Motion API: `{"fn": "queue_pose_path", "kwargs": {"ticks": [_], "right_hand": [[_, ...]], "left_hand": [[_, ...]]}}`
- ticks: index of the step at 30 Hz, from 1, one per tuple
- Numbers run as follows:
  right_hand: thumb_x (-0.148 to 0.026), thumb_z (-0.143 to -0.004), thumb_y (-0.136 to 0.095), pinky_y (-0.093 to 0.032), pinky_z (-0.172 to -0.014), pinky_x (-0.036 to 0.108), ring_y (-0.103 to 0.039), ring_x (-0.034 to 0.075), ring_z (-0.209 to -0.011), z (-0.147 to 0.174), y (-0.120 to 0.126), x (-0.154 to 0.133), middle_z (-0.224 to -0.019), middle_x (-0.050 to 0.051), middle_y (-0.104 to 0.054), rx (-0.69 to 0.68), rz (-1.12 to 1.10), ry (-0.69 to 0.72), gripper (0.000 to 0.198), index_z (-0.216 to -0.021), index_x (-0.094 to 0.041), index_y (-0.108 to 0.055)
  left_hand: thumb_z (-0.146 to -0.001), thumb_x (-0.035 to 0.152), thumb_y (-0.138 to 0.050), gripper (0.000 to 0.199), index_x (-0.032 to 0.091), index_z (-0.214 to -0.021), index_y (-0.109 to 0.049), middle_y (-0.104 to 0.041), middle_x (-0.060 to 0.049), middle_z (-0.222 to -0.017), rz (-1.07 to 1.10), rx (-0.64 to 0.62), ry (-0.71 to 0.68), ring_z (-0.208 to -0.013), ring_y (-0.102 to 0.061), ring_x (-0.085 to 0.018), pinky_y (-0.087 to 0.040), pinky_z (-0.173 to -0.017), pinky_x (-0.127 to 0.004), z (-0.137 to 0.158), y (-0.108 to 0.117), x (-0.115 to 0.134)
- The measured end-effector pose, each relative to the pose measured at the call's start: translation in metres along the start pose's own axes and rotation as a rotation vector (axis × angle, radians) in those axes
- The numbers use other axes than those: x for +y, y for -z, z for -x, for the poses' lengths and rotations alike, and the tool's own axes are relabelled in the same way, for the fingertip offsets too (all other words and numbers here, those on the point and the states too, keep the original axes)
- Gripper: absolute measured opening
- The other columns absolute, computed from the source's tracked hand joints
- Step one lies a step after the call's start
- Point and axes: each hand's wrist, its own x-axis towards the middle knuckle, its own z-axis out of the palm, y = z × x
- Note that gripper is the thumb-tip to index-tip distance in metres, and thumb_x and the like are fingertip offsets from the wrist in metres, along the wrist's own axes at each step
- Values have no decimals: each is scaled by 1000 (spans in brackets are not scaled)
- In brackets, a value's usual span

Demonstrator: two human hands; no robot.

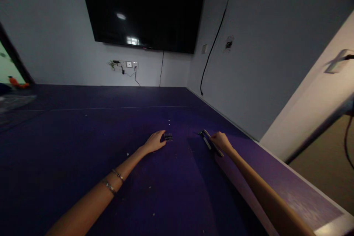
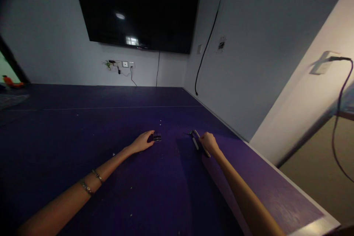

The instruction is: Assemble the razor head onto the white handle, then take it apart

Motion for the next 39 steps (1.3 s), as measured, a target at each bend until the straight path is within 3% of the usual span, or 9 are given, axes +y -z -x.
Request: {"fn": "queue_pose_path", "kwargs": {"ticks": [11,16,20,22,25,28,32,35,39], "right_hand": [[-24,-74,-56,-38,-52,19,-66,19,-70,2,4,-3,-72,9,-70,-16,1,9,23,-80,-12,-74],[-26,-76,-53,-37,-50,20,-65,19,-64,10,16,-10,-64,8,-68,-6,12,25,26,-77,-11,-74],[-26,-77,-52,-39,-55,21,-65,20,-70,16,31,-23,-72,9,-70,20,21,68,25,-81,-13,-73],[-26,-77,-51,-41,-60,22,-64,20,-74,21,37,-35,-77,8,-70,26,15,131,25,-87,-16,-72],[-30,-76,-55,-45,-70,26,-62,19,-79,31,41,-58,-89,7,-68,-7,-40,352,29,-100,-20,-69],[-40,-70,-65,-47,-77,32,-61,20,-83,44,38,-82,-108,10,-62,-138,-128,550,51,-116,-19,-59],[-46,-59,-74,-44,-85,37,-56,25,-100,58,32,-103,-120,14,-54,-233,-130,659,77,-126,-17,-49],[-41,-61,-74,-43,-86,36,-55,25,-103,62,30,-109,-114,12,-57,-217,-127,721,67,-120,-17,-53],[-36,-65,-72,-45,-78,33,-58,21,-89,61,30,-110,-103,9,-60,-205,-125,745,52,-111,-17,-58]], "left_hand": [[-74,23,-54,55,9,-126,-44,-49,-16,-131,78,19,-19,-121,-46,-25,-33,-104,-38,-3,2,-1],[-70,19,-56,56,11,-124,-44,-55,-15,-125,134,-5,-32,-114,-52,-23,-38,-99,-35,-8,4,0],[-67,16,-57,58,14,-123,-43,-60,-13,-116,177,1,-7,-107,-57,-23,-42,-93,-35,-8,6,4],[-67,16,-58,58,15,-122,-43,-61,-11,-113,193,3,-6,-105,-58,-23,-43,-91,-35,-7,8,11],[-65,15,-60,58,17,-121,-43,-61,-10,-113,241,-12,-25,-102,-59,-23,-44,-89,-35,-4,12,32],[-65,18,-64,61,17,-122,-41,-60,-10,-114,278,5,-77,-103,-58,-25,-43,-90,-37,1,14,58],[-63,19,-68,65,16,-122,-41,-58,-13,-117,306,23,-149,-107,-55,-26,-41,-93,-39,7,11,84],[-64,21,-68,64,15,-122,-41,-57,-14,-118,327,26,-187,-108,-55,-26,-41,-93,-39,12,9,95],[-66,22,-67,61,16,-121,-42,-56,-13,-119,336,46,-197,-109,-54,-26,-41,-94,-41,16,10,102]]}}
